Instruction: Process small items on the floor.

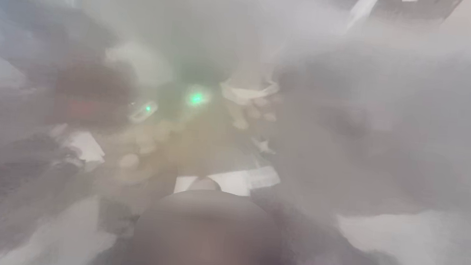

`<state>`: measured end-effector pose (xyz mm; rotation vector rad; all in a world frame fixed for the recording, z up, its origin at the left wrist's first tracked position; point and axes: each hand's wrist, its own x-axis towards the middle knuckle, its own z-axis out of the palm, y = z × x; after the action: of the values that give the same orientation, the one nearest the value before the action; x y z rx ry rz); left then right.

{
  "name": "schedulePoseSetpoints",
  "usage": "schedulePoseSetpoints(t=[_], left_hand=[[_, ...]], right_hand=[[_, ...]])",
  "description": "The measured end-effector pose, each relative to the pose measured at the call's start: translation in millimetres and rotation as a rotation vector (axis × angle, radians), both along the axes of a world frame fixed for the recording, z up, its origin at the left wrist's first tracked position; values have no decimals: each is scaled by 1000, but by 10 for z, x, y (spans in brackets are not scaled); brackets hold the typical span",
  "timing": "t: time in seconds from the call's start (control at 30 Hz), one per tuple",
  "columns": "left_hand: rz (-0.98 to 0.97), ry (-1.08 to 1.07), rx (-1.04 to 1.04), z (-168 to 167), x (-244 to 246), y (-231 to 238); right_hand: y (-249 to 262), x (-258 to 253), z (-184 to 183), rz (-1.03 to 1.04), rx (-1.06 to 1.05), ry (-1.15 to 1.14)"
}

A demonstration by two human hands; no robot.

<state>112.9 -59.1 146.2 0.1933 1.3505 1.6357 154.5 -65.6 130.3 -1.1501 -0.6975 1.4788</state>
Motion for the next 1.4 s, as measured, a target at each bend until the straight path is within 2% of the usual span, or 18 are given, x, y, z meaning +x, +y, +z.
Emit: schedulePoseSetpoints(t=[0.2, 0.33, 0.43, 0.53, 0.57, 0.67, 0.73, 0.8, 0.9, 0.93, 1.0, 1.03, 1.07, 1.13, 1.23, 1.3, 1.33, 1.4], left_hand=[[125, 263, 97, 381, 94, -73], [204, 283, 279, 306, 150, -32], [278, 279, 343, 473, 216, -58], [367, 282, 467, 539, 233, -35], [384, 277, 432, 592, 232, -47], [266, 231, 280, 734, 227, -187], [196, 175, 330, 868, 274, -308], [144, 99, 368, 1020, 331, -421], [174, 90, 466, 968, 412, -461], [170, 88, 467, 998, 410, -458], [152, 50, 404, 1173, 353, -449], [155, 51, 342, 1242, 319, -442], [144, 77, 294, 1229, 271, -430], [138, 99, 285, 1101, 189, -399], [79, 51, 285, 988, 219, -474], [49, 44, 281, 1034, 248, -512], [51, 65, 284, 1040, 241, -510], [27, 110, 276, 1039, 183, -503]], right_hand=[[26, -37, 511, -198, 11, 23], [35, -34, 739, -326, -76, -4], [-43, -55, 778, -427, 105, -96], [-229, 18, 791, -291, 365, -207], [-273, 43, 814, -245, 377, -195], [-241, 77, 1011, -250, 207, 68], [-127, 122, 968, -278, 293, 216], [-11, 181, 923, -318, 388, 223], [147, 237, 858, -460, 597, 103], [158, 248, 835, -508, 715, -38], [71, 278, 814, -575, 884, -573], [-38, 284, 840, -529, 886, -857], [-148, 277, 872, -428, 867, -1040], [-155, 309, 889, -299, 860, -1065], [231, 479, 889, -232, 768, -584], [372, 514, 940, -229, 796, -454], [384, 510, 970, -258, 847, -546], [304, 479, 1024, -375, 980, -897]])
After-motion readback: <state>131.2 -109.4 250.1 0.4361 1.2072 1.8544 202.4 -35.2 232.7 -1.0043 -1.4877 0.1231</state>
